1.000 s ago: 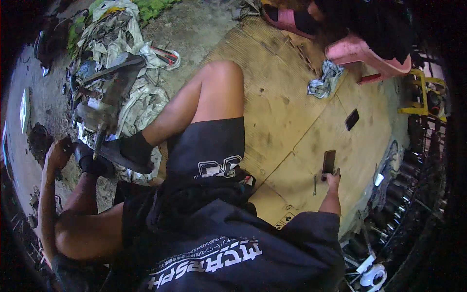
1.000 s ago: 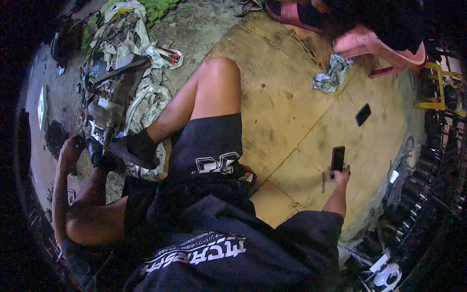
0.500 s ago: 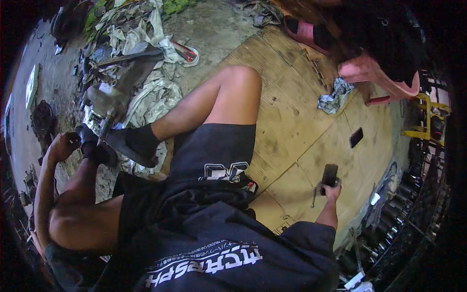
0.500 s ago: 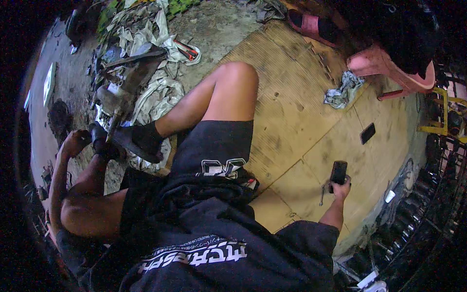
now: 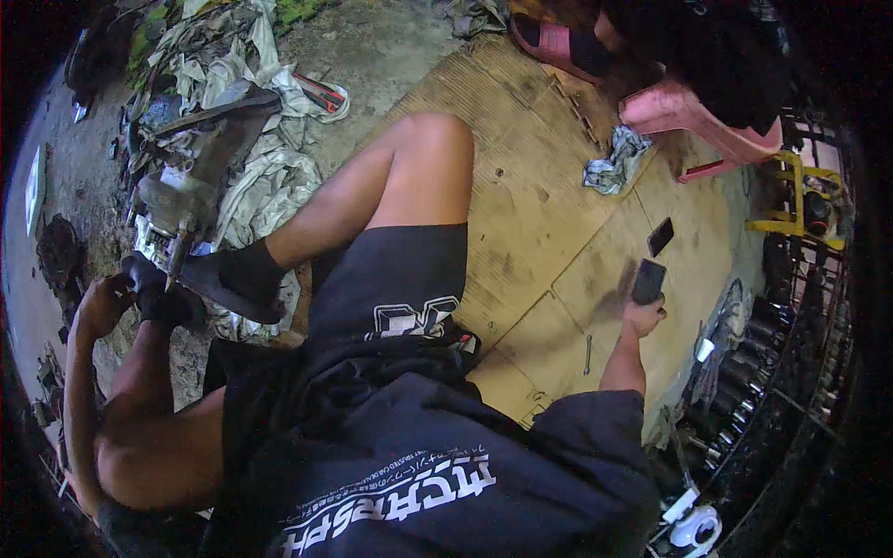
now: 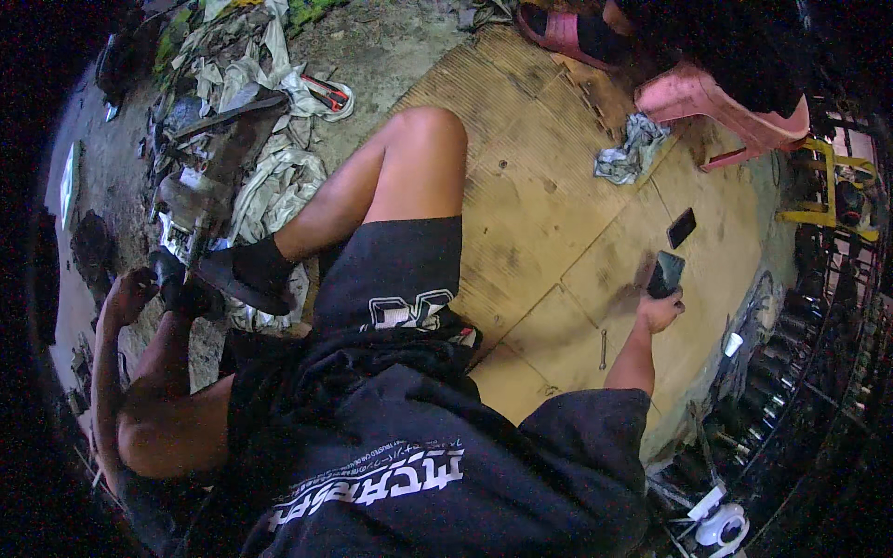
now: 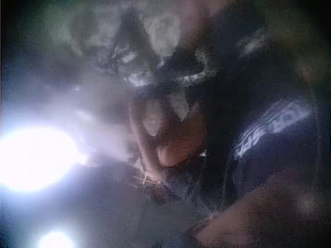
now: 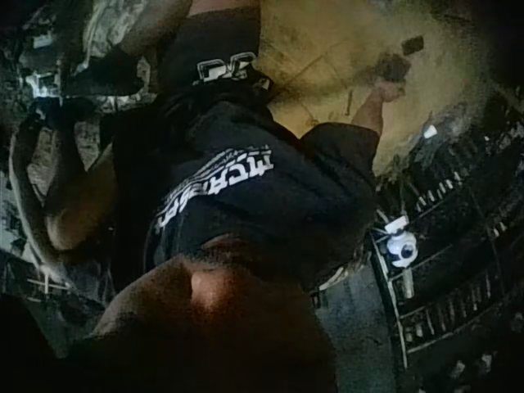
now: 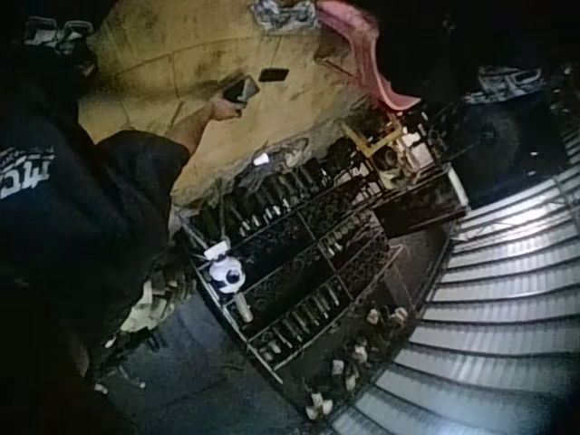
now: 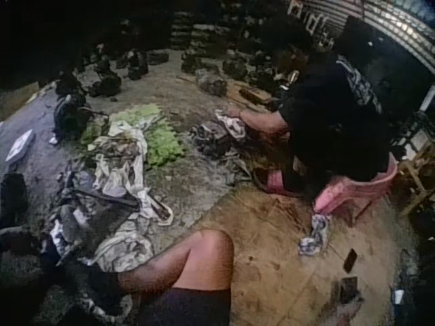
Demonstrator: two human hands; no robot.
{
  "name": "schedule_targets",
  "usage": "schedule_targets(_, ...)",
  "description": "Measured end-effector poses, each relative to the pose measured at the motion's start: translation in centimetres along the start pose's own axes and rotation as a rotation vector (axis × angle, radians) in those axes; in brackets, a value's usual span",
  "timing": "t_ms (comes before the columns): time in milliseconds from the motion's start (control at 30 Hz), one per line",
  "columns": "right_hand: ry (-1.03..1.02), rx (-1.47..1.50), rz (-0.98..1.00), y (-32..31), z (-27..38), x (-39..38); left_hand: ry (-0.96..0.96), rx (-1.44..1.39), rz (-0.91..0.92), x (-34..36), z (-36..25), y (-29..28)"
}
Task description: Disassembling and repairing a car transmission part on a garage floor using a hammer and scraper.
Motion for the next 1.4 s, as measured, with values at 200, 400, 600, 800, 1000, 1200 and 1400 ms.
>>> schedule_targets(200, 0.014, 0.040, -0.018, -1.1, 0.1, -0.3, 0.000, 0.090, 0.004, 0.0, -0.6, -0.1)
schedule_targets(400, 0.010, 0.052, -0.022, -0.8, -0.3, -0.4, 0.048, 0.002, 0.009, 0.1, -0.8, -0.2)
schedule_targets(600, 0.044, 0.036, 0.039, 0.0, -0.6, -0.6, 0.012, 0.121, -0.017, 0.4, 1.5, 0.2)
schedule_targets(800, 0.228, 0.141, 0.332, 5.8, -7.2, 2.5, -0.007, 0.137, 0.001, 1.2, 1.8, 0.3)
schedule_targets(1000, 0.166, 0.598, 0.451, 9.6, -6.3, 1.5, -0.063, 0.104, 0.013, -0.1, 2.9, 1.3)
schedule_targets(1200, -0.150, 0.296, 0.278, 6.2, 6.1, 3.9, 0.154, 0.009, -0.029, -1.5, 1.5, 0.3)
schedule_targets(1400, -0.946, 1.136, 0.334, -8.2, 35.2, -6.6, 0.136, -0.009, -0.168, 1.4, -1.0, -0.8)
Point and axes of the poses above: each hand's wrist, its own x-axis towards the middle knuckle, its own y-axis out of the palm, z = x × y, the point moved 6 cm from there along x, towards the middle knuckle, and after that the axes turned 9 degrees about z, right-handed, at the moved point
